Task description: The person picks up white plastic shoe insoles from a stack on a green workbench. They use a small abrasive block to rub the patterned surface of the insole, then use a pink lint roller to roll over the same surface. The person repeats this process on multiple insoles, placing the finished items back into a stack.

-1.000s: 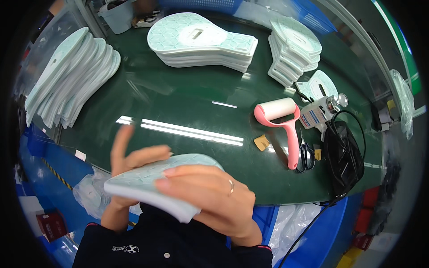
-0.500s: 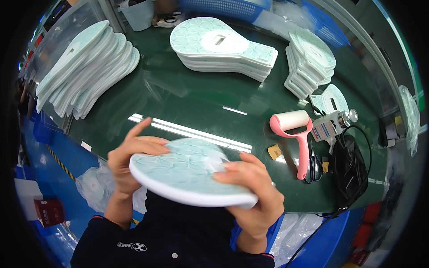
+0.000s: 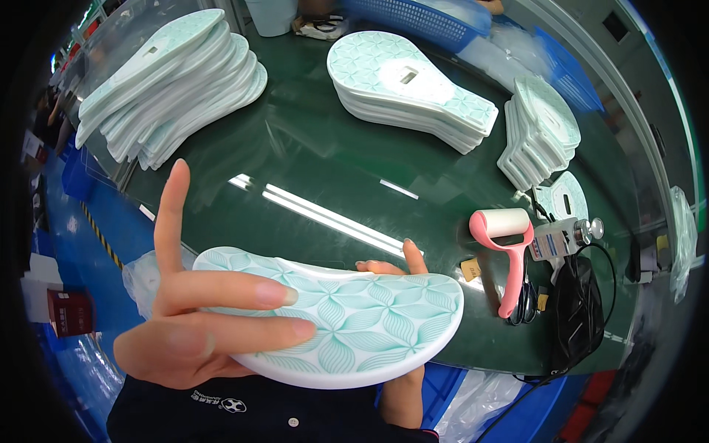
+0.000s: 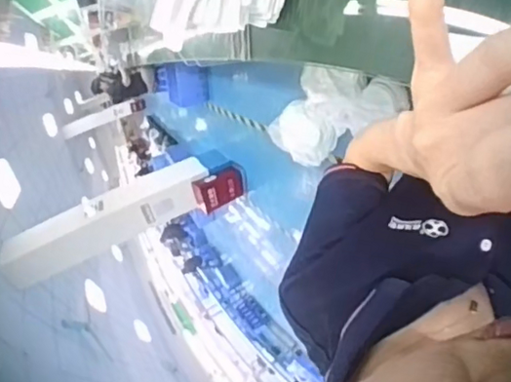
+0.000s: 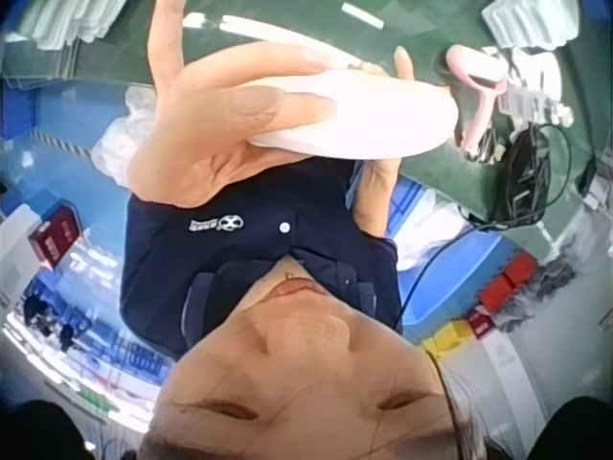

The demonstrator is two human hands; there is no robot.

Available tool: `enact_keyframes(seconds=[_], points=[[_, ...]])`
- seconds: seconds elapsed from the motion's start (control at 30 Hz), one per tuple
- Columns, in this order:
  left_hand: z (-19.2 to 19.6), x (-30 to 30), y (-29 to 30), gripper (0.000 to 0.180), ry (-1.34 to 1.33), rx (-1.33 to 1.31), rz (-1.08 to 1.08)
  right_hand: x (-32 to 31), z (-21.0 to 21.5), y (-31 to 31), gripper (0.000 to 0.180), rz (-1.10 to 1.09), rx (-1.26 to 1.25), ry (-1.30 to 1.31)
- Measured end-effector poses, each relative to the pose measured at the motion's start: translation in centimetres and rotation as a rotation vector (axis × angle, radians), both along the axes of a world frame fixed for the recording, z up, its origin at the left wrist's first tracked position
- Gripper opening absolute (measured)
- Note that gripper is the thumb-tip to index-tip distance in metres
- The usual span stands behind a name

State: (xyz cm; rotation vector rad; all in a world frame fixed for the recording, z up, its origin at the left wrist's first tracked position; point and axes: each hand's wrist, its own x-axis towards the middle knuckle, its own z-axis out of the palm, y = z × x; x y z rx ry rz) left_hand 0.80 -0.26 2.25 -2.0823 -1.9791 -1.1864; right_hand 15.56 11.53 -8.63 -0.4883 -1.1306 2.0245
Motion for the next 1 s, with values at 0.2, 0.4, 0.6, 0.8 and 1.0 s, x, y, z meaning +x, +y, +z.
enact_keyframes(seconds=[0.2, 0.4, 0.6, 0.8, 1.0], points=[[0.2, 0.8, 1.5, 0.025, -0.060, 0.119, 0.028, -0.3, -0.2, 0.6, 0.065, 0.309, -0.365, 0.144], [-1.7, 0.4, 2.1, 0.037, -0.118, 0.222, -0.115, -1.6, 1.1, -0.8, 0.091, 0.530, -0.405, 0.185], [-2.6, 0.2, 2.7, 0.034, -0.412, 0.096, -0.201, -1.7, 0.8, 0.6, 0.074, 0.400, -0.500, 0.195], [-2.7, -2.3, 3.8, 0.027, -0.746, 0.277, 0.228, 0.3, 1.7, 2.3, 0.059, 0.495, -0.645, -0.021], [-3.2, -8.3, 7.1, 0.030, -1.169, 0.316, 0.136, 1.6, 1.7, 4.0, 0.053, 0.618, -0.184, -0.271]])
